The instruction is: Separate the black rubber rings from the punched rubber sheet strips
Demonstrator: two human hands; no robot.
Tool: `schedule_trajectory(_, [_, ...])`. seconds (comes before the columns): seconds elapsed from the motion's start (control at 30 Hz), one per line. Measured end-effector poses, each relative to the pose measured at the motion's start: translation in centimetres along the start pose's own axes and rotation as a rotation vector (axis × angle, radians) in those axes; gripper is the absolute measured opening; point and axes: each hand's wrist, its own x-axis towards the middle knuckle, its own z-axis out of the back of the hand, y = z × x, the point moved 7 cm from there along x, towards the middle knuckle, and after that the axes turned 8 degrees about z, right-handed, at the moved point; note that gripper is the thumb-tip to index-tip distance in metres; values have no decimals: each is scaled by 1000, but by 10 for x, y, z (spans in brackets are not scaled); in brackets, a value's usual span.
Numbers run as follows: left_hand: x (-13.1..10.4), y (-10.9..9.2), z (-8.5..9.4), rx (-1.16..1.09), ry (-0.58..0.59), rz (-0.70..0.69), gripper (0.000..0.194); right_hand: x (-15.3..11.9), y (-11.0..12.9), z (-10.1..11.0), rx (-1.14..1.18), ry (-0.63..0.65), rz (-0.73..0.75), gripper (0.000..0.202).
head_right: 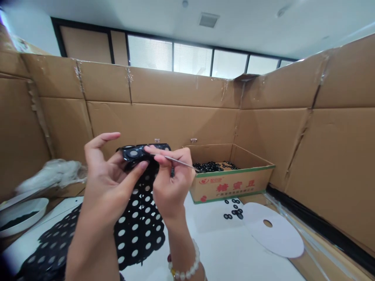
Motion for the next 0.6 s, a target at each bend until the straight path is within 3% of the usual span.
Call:
schedule_trajectory(0.2, [-1, 10, -17, -55, 74, 36, 53, 6, 11, 16, -181, -88, 260, 14])
schedule_trajectory(0.33, [0, 10, -13, -90, 50, 72, 48, -2, 9, 7, -72, -20, 395, 11])
schedule_trajectory(0.43, [5, 11, 0, -80, -30, 91, 47, -11, -4, -6, 59, 63, 329, 18])
schedule_trajectory(0.6, [12, 15, 27, -10, -208, 93, 51, -18, -28, -24, 158, 233, 38, 12])
